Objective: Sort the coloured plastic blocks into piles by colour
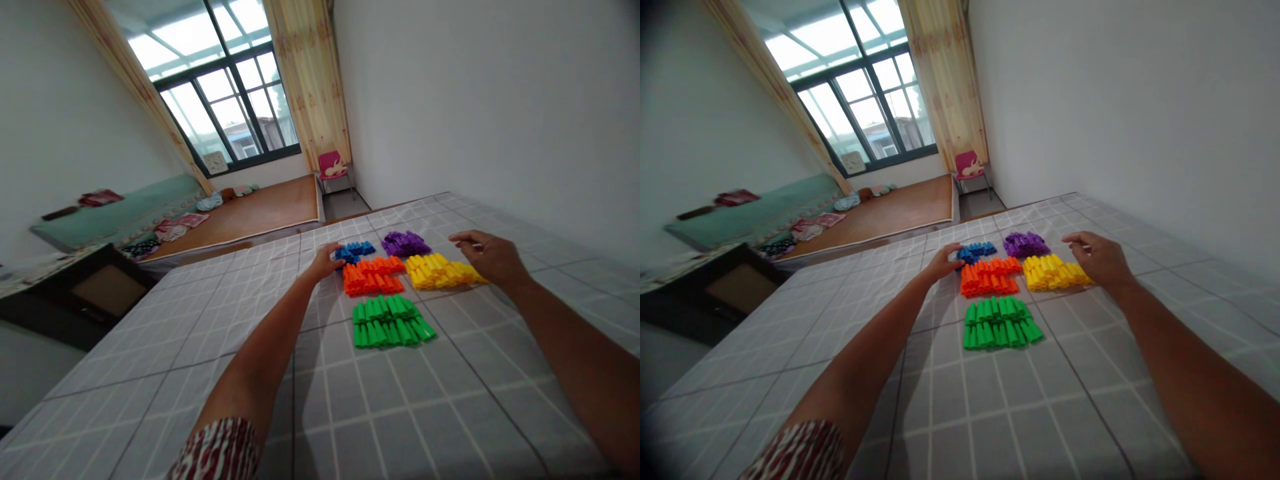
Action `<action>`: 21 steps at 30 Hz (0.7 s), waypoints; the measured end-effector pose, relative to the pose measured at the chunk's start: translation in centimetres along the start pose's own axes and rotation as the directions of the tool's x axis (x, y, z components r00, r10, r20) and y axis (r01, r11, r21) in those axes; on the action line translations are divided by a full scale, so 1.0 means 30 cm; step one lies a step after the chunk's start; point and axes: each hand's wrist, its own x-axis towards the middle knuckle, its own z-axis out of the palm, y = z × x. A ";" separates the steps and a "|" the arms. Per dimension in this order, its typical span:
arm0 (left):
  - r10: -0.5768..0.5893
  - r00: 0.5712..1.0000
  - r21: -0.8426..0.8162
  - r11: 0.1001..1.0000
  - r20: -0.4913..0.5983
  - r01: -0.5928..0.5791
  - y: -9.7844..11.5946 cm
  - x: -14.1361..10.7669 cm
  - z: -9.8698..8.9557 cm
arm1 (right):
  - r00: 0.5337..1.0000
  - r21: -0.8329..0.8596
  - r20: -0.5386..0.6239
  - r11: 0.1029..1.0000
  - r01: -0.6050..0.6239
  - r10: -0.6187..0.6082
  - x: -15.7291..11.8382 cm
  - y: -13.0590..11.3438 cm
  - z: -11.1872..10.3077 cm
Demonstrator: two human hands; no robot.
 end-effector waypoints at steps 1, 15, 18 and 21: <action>0.009 1.000 -0.005 1.000 0.000 -0.009 -0.004 0.003 0.004 | 1.000 0.000 0.009 1.000 -0.001 0.001 -0.002 -0.004 -0.001; -0.203 0.977 -0.042 0.979 -0.072 0.200 -0.018 -0.321 -0.164 | 0.969 -0.345 0.155 0.930 -0.129 0.192 0.028 0.306 0.026; -0.204 0.978 -0.021 0.979 -0.052 0.203 -0.028 -0.394 -0.174 | 0.948 -0.406 0.251 0.911 -0.080 0.195 0.021 0.390 0.050; -0.160 0.986 0.032 0.986 -0.053 0.162 -0.018 -0.426 -0.164 | 0.959 -0.410 0.217 0.909 -0.080 0.182 0.012 0.397 0.055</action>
